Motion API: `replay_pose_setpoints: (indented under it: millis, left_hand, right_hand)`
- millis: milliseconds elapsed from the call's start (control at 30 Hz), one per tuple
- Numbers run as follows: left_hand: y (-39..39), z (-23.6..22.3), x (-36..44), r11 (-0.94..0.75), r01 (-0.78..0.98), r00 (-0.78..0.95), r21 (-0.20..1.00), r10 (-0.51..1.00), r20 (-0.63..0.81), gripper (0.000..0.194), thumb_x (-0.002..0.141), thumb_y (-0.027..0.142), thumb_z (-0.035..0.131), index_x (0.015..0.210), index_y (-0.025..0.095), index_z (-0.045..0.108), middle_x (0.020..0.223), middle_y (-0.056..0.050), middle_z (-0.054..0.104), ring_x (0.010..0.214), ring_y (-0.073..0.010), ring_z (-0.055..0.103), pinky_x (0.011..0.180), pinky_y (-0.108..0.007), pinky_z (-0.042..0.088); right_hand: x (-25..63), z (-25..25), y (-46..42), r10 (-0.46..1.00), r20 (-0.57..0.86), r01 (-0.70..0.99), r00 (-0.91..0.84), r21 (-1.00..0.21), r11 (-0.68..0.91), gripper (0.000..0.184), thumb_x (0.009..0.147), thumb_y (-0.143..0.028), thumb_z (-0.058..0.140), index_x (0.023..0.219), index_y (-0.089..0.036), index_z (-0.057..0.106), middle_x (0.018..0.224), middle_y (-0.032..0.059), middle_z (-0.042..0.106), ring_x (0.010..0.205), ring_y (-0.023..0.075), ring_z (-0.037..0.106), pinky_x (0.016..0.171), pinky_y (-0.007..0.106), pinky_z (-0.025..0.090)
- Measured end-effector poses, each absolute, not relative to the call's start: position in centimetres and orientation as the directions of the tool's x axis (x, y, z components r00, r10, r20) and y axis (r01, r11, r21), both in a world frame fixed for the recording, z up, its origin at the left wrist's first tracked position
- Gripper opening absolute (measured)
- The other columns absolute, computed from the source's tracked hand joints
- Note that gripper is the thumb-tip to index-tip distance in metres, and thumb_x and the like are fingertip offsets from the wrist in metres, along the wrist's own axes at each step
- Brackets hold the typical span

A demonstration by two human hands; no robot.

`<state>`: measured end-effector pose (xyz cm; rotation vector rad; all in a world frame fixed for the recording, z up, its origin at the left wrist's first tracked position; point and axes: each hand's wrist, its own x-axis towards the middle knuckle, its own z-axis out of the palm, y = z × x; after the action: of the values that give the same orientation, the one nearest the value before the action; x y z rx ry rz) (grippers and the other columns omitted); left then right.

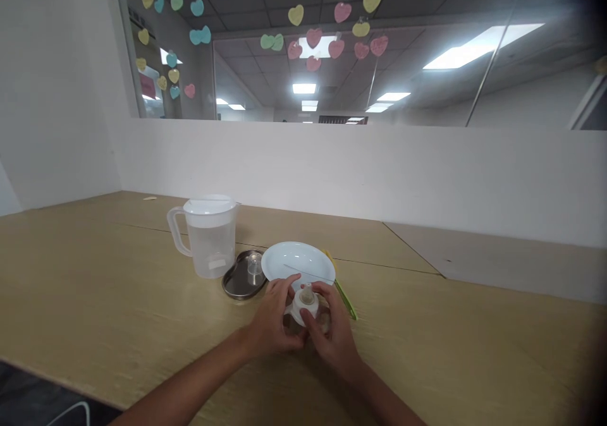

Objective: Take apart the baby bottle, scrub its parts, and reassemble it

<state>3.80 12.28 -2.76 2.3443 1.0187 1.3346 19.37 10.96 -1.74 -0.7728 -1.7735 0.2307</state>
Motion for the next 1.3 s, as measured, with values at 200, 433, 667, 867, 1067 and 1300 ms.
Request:
replay_pose_setpoints:
  millis: [200,433,667,867,1067,1300]
  left_hand:
    - [12.6,-3.1,3.6,-0.746,0.459,0.345,0.483,0.650,0.677,0.086,0.058,0.028,0.064,0.133,0.017,0.023,0.102,-0.008,0.050,0.093,-0.0241,0.050,0.085,-0.043,0.041]
    - [14.6,-1.4,-0.9,-0.840,0.521,0.374,0.153,0.386,0.843,0.047,0.078,0.053,0.047,0.108,0.016,0.049,0.093,-0.009,0.058,0.086,-0.0238,0.054,0.081,-0.041,0.042]
    - [18.0,-2.4,-3.2,-0.313,0.895,0.011,0.318,0.728,0.686,0.036,0.088,0.020,0.035,0.121,0.015,0.049,0.115,-0.011,0.056,0.104,-0.0258,0.050,0.090,-0.043,0.040]
    - [18.2,-3.4,-3.1,-0.155,0.971,0.042,0.181,0.857,0.514,0.041,0.088,0.024,0.039,0.128,0.022,0.045,0.135,-0.010,0.045,0.115,-0.0321,0.044,0.090,-0.050,0.036]
    - [18.1,-2.8,-3.2,-0.080,0.972,-0.042,0.222,0.866,0.499,0.025,0.086,0.026,0.046,0.105,0.013,0.054,0.099,-0.013,0.063,0.094,-0.0303,0.057,0.082,-0.045,0.040]
    - [15.4,0.6,-1.5,-0.517,0.769,-0.271,0.375,0.268,0.924,0.034,0.088,0.032,0.046,0.116,0.015,0.039,0.119,-0.016,0.046,0.115,-0.0264,0.045,0.092,-0.042,0.039]
  right_hand:
    - [18.9,-1.9,11.3,0.632,0.771,0.455,-0.073,-0.538,0.709,0.032,0.079,-0.034,0.058,0.106,-0.020,0.045,0.098,0.0067,0.056,0.090,0.0196,0.057,0.077,0.032,0.050]
    - [18.9,-2.2,11.4,0.613,0.788,0.485,-0.062,-0.513,0.708,0.035,0.079,-0.037,0.060,0.107,-0.019,0.047,0.097,0.0068,0.058,0.087,0.0198,0.057,0.073,0.032,0.050]
    - [18.8,-2.3,11.4,0.596,0.801,0.520,-0.060,-0.484,0.704,0.034,0.078,-0.037,0.061,0.104,-0.019,0.049,0.095,0.0066,0.059,0.085,0.0196,0.058,0.072,0.032,0.050]
    - [18.8,-2.2,11.4,0.576,0.812,0.535,-0.093,-0.447,0.717,0.029,0.080,-0.036,0.059,0.102,-0.020,0.050,0.092,0.0053,0.059,0.082,0.0183,0.057,0.070,0.030,0.049]
    - [18.8,-2.2,11.4,0.582,0.807,0.539,-0.104,-0.446,0.715,0.028,0.080,-0.036,0.059,0.102,-0.020,0.051,0.092,0.0056,0.059,0.082,0.0187,0.057,0.069,0.030,0.049]
    - [18.8,-2.3,11.4,0.558,0.823,0.532,-0.106,-0.428,0.731,0.028,0.082,-0.035,0.057,0.104,-0.020,0.049,0.093,0.0060,0.058,0.083,0.0193,0.056,0.071,0.032,0.049]
